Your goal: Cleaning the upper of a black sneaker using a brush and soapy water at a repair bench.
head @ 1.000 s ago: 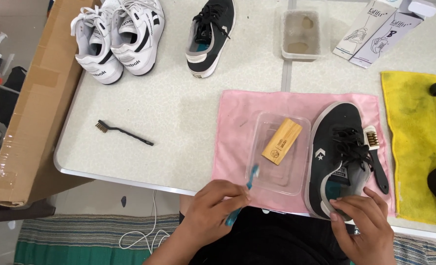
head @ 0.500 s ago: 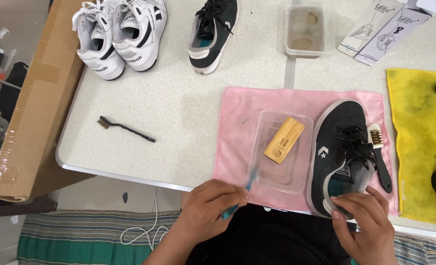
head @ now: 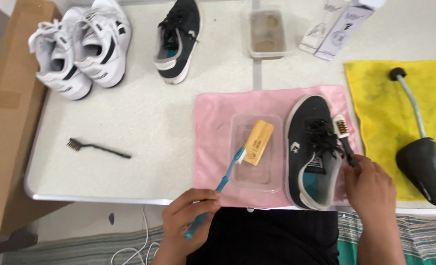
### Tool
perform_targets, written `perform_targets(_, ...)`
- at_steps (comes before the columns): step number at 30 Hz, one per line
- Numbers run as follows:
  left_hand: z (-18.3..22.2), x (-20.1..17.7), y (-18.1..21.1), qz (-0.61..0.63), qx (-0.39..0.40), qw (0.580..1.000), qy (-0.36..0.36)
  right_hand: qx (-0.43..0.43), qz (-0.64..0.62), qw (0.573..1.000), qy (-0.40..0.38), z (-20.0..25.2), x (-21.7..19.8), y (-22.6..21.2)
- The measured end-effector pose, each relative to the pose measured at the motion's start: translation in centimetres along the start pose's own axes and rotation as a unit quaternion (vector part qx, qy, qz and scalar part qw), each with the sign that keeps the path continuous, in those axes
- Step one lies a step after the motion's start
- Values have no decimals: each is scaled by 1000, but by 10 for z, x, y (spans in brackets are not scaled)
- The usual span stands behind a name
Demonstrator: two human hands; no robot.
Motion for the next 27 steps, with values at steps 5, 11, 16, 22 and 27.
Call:
perform_targets(5,2,13,3,29,-9,999,34,48,13,999,14,-2,-16,-8)
perform_targets(11,12,31,-16,167,-120,974,93,125,88,985,-82,-15,-18,-3)
perform_targets(16,62,56,-62,333,-275,879,204,117,82,986,-82,-24,-16,11)
perform_targets(22,77,101,-72,476,-394,759,207,53,-48,997,-24,-41,-4,59)
perform_targets(27,52,129,-58,419,-356,832,74,117,-329,936,31,21,-39,53)
Point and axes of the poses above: each hand's wrist, its own z-axis away from the middle knuckle, its own x-axis out of the palm, y = z × x, the point moved 10 cm from there along -z, towards the middle knuckle, and after that the axes turned 15 degrees about x, right-handed, at the moved point
